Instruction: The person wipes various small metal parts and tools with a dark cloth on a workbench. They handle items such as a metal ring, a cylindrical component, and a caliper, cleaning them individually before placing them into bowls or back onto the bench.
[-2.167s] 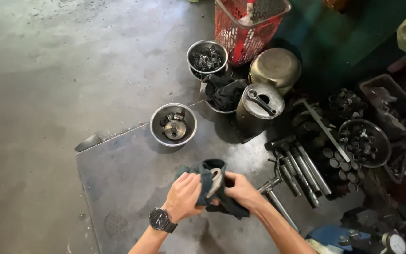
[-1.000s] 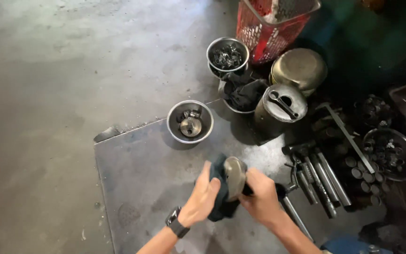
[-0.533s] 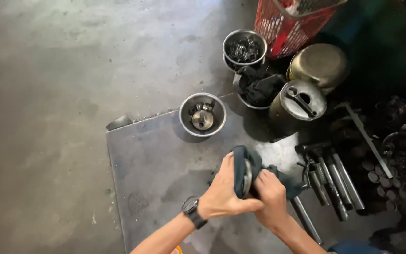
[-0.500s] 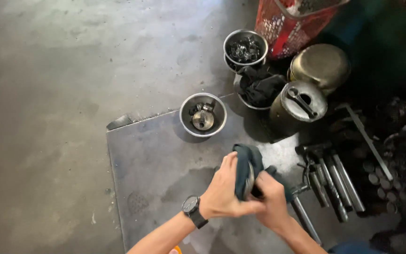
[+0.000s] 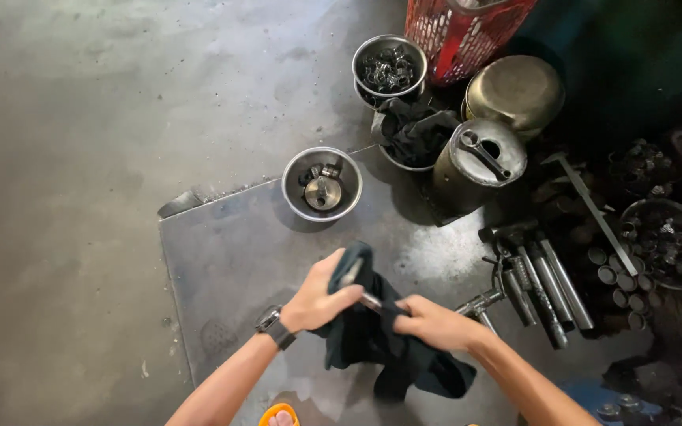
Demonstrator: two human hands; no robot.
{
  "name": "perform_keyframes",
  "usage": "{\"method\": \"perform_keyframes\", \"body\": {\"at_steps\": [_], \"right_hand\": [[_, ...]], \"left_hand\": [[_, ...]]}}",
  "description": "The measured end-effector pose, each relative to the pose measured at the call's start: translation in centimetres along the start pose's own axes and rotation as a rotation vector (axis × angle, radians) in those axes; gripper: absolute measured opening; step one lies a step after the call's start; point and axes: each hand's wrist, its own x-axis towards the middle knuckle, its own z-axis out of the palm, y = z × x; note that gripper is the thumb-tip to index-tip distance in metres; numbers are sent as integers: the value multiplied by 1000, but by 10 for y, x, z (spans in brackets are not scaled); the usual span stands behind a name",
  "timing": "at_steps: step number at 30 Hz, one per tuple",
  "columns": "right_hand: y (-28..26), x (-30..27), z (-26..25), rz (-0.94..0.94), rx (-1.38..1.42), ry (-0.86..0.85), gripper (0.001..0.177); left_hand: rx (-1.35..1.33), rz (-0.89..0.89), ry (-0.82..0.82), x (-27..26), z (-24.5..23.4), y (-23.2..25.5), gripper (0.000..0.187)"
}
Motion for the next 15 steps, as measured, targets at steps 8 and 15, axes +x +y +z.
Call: {"method": "perform_keyframes", "body": {"at_steps": [8,15], "right_hand": [[96,-28,-22,-146,532,302,26],[25,-12,16,-408,822,352,20]], "left_hand": [[-203,-57,290,-24,-15,7,64],[27,174,302,-7,-5,40,67]]}}
